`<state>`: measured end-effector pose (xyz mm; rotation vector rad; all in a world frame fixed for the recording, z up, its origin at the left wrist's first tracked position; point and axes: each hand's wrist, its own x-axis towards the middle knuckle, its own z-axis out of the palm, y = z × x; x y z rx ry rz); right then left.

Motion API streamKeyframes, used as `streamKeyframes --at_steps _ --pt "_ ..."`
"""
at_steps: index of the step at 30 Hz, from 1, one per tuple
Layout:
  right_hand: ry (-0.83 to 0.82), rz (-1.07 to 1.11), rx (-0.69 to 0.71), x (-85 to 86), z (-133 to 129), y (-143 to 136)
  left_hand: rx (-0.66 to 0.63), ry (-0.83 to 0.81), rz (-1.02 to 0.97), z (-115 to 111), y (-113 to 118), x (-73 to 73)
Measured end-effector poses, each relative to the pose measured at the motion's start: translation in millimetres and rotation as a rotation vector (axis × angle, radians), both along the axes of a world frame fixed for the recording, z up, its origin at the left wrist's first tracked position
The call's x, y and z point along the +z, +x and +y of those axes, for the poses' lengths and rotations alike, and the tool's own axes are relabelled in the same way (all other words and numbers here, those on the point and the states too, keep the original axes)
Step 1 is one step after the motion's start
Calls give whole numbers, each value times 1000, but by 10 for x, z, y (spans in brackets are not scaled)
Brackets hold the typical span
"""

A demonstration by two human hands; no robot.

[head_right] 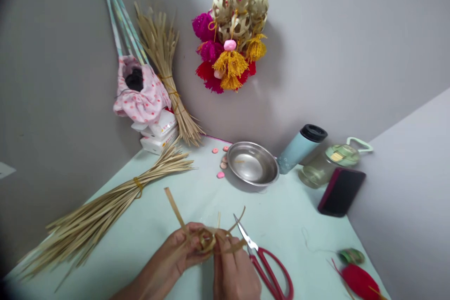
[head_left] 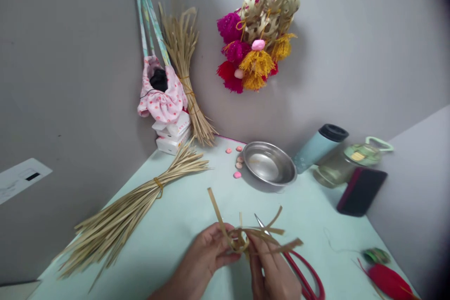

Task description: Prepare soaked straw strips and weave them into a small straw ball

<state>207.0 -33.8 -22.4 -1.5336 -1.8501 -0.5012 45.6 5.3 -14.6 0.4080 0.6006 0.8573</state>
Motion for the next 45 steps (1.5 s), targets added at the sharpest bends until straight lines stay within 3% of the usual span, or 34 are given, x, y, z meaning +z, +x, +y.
streamKeyframes --at_steps 3,9,14,18,22,37,41,45 --pt "-38 -51 15 -1 26 -5 9 -15 8 -7 -24 2" --pt "-81 142 -53 -44 24 -111 -2 -8 53 10 -32 -2" --pt "-229 262 -16 113 50 -138 -11 -2 66 15 -36 17" --pt "-211 132 -30 251 58 -145 -9 31 57 6 -32 11" --pt "-162 4 -99 218 42 -188 36 38 67 -5 -19 9" --pt "-373 60 -146 161 24 -167 -14 66 104 -28 -42 1" --pt "-338 36 -111 255 40 -158 -10 125 106 -31 -31 16" --pt "-375 123 9 411 76 -132 -13 158 110 -5 -35 32"
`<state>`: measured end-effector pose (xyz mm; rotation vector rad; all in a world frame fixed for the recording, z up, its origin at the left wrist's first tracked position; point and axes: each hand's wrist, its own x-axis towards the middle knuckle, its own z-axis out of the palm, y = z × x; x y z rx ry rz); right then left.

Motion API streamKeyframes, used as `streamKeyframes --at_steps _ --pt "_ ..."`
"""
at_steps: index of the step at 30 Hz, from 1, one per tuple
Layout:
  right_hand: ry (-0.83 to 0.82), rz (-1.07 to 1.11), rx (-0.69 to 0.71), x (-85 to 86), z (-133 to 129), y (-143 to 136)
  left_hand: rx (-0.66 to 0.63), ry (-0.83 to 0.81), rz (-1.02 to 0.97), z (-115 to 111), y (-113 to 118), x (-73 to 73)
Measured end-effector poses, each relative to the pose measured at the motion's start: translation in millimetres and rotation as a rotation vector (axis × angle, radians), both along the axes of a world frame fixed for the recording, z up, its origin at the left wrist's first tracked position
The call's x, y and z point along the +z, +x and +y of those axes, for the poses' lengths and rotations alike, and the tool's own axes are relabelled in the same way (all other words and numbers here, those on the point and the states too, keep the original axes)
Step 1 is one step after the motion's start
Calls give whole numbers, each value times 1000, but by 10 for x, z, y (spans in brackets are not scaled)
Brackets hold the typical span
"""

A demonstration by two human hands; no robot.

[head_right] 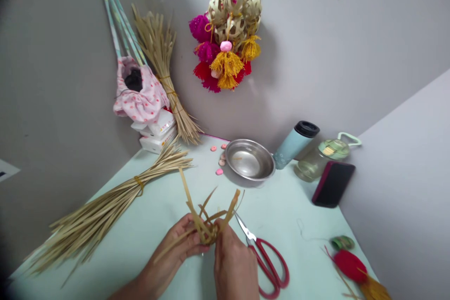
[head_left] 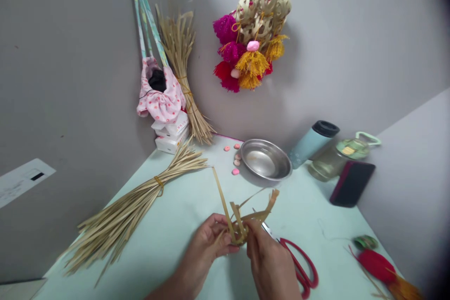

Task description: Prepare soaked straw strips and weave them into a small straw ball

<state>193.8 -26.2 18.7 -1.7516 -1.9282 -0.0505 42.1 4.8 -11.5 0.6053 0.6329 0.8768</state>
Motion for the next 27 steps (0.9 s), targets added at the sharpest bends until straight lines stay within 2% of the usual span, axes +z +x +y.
streamKeyframes --at_steps 3,6,9,13,18,24,27 --pt "67 -11 12 8 2 26 2 -3 -14 25 0 25" --pt "246 -148 -74 -67 -21 24 27 -55 -18 44 15 64" --pt "296 -248 -93 -113 -35 -8 38 -61 -29 49 24 99" --pt "282 -174 -47 -28 -11 -24 27 -5 -46 33 0 112" --pt "121 77 33 110 9 7 13 14 -20 17 -19 93" --pt "127 -126 -67 140 3 -42 25 -9 -20 8 -3 54" --pt "63 -53 -27 155 26 -30 11 -17 -12 1 -2 12"
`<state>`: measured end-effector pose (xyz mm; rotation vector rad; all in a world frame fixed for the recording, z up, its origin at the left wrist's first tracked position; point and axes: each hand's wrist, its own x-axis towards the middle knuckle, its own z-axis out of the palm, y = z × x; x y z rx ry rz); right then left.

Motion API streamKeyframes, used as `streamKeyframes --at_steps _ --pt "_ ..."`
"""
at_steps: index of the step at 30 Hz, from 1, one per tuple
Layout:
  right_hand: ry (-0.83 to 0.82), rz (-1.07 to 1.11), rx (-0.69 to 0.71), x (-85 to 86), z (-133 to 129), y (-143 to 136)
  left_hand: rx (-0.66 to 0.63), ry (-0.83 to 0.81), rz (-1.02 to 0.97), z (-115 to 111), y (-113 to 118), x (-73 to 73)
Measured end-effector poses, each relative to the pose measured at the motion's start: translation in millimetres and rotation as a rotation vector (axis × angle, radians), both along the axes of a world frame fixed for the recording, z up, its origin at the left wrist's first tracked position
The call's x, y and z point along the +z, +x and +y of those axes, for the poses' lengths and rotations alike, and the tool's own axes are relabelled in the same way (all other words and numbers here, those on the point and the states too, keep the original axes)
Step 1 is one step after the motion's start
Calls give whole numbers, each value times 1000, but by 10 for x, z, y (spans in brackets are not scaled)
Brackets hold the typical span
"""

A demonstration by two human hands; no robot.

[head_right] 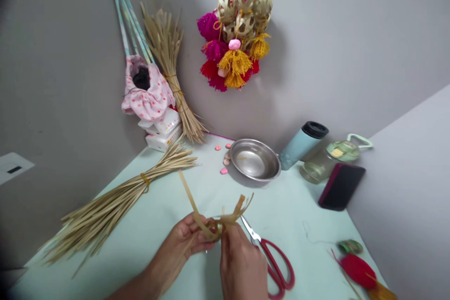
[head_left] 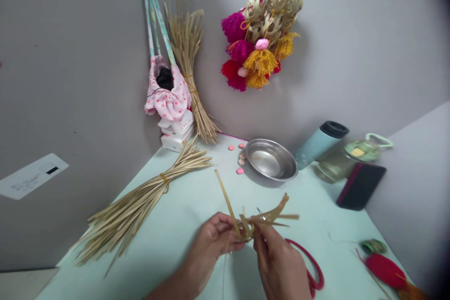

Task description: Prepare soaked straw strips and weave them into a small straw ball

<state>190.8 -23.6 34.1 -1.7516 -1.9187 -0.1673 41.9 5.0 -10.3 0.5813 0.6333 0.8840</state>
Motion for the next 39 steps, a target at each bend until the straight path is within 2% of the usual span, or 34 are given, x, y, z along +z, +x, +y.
streamKeyframes --at_steps 5,10,13,16,20,24,26,32,39 --pt "-137 145 29 0 7 12 0 -12 0 0 -6 6" --pt "100 -75 -121 -100 -39 -30 24 -30 -49 -4 -3 49" --pt "141 -166 -123 -166 -47 5 47 -35 -36 -5 12 40" --pt "79 -106 -49 -209 -30 94 75 -39 -12 0 22 28" --pt "-112 64 43 -203 9 193 95 -34 -5 3 17 25" --pt "-242 168 35 -152 25 191 95 -17 -12 3 3 24" --pt "-222 136 18 -143 16 173 84 -8 -23 6 -1 27" --pt "2 -131 -36 -165 -27 90 84 -27 -74 18 3 85" --pt "36 -72 -4 -77 -2 -7 75 -31 -121 26 -18 96"
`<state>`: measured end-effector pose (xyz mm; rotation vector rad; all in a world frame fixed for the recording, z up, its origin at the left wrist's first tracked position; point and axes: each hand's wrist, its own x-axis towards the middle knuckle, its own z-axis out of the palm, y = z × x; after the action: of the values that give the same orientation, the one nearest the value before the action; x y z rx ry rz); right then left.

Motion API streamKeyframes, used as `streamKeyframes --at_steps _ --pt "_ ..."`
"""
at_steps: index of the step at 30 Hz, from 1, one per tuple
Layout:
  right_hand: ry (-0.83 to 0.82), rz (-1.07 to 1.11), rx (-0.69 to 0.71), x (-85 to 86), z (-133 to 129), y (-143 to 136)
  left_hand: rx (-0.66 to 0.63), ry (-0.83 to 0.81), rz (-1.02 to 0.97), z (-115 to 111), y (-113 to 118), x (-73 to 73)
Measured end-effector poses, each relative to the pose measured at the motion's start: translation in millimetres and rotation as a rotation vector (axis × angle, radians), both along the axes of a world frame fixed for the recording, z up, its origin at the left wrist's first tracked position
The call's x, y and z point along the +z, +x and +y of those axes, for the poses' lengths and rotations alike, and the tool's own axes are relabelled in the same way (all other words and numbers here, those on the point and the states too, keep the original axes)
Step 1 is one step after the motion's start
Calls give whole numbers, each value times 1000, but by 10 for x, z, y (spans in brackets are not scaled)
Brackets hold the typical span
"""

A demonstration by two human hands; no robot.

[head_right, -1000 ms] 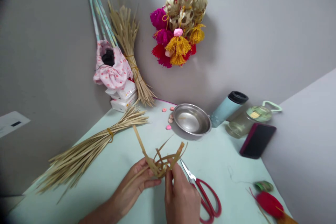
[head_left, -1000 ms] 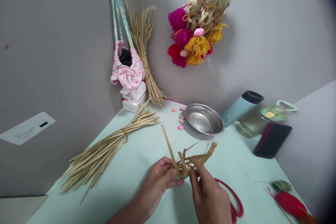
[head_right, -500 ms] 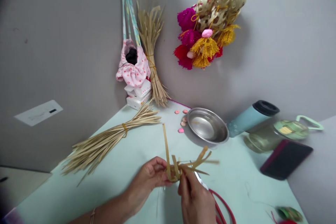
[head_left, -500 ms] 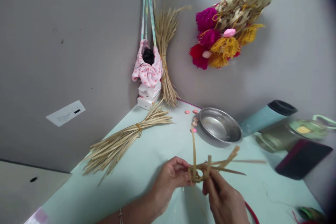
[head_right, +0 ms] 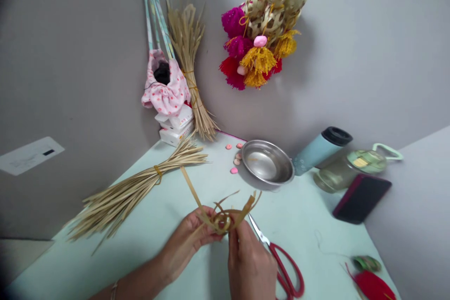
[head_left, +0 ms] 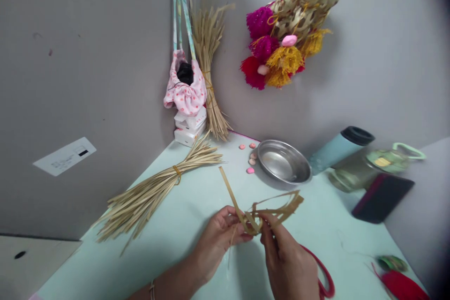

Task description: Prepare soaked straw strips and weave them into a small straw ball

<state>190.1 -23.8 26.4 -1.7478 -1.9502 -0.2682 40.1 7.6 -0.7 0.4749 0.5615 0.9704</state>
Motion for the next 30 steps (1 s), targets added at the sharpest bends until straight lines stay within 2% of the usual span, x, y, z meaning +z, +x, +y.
streamKeyframes --at_steps 5,13,25,30 --pt "-13 25 36 12 11 26 -48 22 14 -1 -13 -41" --pt "22 -197 -41 -22 -70 -29 -33 -16 6 4 9 41" --pt "33 -138 -44 95 -13 -79 -81 -29 46 10 -8 93" --pt "-46 -52 -39 87 0 -49 -84 -23 45 -9 -12 55"
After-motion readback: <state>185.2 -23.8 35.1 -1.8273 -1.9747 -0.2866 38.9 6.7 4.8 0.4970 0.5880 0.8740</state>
